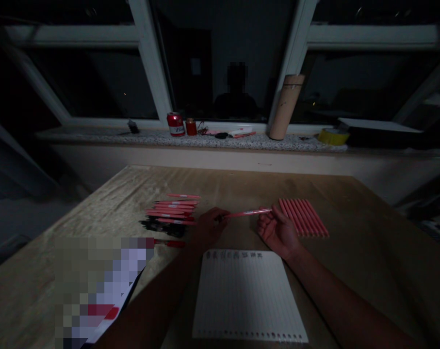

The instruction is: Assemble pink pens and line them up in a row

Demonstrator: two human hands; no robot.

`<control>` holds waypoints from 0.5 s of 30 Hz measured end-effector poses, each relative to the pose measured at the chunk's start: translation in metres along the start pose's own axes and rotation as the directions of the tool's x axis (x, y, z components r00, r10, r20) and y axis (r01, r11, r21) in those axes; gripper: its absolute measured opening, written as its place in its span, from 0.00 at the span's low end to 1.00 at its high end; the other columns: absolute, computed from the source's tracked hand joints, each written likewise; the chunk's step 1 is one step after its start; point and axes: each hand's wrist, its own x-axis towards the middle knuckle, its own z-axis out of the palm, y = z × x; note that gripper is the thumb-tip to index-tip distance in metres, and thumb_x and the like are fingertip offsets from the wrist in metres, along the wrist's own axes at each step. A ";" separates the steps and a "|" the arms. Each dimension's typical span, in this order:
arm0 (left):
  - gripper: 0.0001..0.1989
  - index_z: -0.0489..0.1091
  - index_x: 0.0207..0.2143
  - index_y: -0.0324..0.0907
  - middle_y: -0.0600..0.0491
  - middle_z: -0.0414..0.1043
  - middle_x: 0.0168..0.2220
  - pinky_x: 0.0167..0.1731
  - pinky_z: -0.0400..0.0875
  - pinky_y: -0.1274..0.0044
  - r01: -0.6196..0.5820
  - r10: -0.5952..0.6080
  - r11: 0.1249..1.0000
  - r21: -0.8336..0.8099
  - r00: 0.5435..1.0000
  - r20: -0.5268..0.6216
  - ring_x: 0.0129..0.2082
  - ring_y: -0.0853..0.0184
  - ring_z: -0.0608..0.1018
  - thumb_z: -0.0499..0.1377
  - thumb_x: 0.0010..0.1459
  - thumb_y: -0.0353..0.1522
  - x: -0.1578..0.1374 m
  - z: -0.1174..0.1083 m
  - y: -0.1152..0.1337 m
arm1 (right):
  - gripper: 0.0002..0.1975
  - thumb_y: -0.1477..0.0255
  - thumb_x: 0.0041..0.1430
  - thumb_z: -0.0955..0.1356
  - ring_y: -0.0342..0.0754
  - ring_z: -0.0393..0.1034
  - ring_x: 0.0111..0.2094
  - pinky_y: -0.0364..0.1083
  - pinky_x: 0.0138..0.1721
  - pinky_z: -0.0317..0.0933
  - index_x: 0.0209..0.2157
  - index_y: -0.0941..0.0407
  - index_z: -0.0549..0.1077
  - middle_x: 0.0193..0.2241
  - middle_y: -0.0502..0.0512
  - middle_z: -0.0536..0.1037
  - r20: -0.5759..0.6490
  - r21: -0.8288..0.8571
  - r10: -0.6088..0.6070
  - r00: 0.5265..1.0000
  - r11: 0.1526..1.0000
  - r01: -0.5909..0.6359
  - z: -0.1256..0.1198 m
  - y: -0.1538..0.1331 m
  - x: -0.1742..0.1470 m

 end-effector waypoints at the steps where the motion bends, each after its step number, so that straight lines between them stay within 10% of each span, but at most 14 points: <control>1: 0.11 0.71 0.36 0.41 0.54 0.71 0.32 0.35 0.64 0.79 0.003 -0.003 1.000 -0.001 1.000 -0.001 0.32 0.71 0.72 0.53 0.56 0.37 0.000 0.000 -0.001 | 0.11 0.67 0.58 0.63 0.42 0.70 0.22 0.42 0.26 0.64 0.30 0.59 0.74 0.22 0.53 0.77 0.001 0.001 0.001 1.000 1.000 -0.001 0.001 0.000 0.000; 15: 0.14 0.70 0.35 0.41 0.55 0.69 0.30 0.35 0.64 0.79 0.032 -0.031 0.999 -0.037 0.999 0.008 0.32 0.70 0.71 0.51 0.57 0.39 -0.001 -0.002 0.005 | 0.10 0.67 0.57 0.64 0.43 0.71 0.23 0.42 0.27 0.64 0.30 0.59 0.73 0.22 0.55 0.78 -0.012 0.013 0.014 1.000 1.000 -0.014 -0.002 0.002 0.001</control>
